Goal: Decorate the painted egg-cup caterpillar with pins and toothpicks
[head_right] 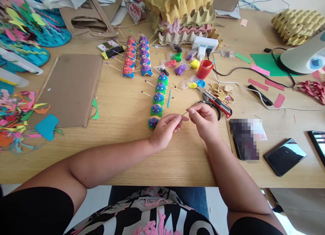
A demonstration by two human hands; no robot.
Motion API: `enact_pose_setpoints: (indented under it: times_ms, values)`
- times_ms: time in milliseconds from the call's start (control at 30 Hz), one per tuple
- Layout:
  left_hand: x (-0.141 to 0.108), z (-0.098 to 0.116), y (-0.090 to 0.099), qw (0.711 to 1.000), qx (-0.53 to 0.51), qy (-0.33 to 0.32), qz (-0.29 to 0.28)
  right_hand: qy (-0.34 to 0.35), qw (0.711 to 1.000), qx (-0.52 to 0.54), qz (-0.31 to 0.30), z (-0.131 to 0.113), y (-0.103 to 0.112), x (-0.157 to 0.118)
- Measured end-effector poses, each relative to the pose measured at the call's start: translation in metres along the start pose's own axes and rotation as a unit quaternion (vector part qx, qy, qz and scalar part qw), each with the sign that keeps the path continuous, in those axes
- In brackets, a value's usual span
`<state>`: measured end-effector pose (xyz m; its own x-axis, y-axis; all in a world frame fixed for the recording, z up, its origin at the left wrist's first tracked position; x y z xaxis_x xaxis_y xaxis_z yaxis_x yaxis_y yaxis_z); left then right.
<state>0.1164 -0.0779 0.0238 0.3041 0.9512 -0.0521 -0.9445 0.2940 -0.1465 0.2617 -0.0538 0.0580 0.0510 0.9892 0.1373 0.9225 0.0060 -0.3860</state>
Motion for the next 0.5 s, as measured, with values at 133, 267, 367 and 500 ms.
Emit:
enact_pose_setpoints:
  times_ms: [133,267,367,500]
  values:
    - [0.001,-0.001,0.001,1.0,-0.008,-0.002,0.01,-0.039,0.999,0.01,-0.007,0.003,-0.003,0.0]
    - [0.002,-0.002,0.001,1.0,-0.021,0.0,0.015,-0.096,0.994,0.045,-0.019,0.007,-0.007,-0.001]
    - [0.002,-0.002,0.0,1.0,-0.026,-0.001,0.011,-0.109,0.992,0.053,-0.013,0.009,-0.008,-0.002]
    - [0.002,-0.003,0.0,0.999,-0.034,0.009,0.011,-0.122,0.989,0.088,-0.014,0.012,-0.008,-0.003]
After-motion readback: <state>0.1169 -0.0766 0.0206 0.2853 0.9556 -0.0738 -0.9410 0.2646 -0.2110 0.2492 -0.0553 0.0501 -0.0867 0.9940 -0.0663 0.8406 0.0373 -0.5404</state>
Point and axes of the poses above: each hand's wrist, its own x-axis towards the middle knuckle, its own y-axis out of the back of the hand, z = x × y, the point moved 6 cm from there along x, towards the middle knuckle, and after that the axes turned 15 degrees about x, right-handed, at the moved point
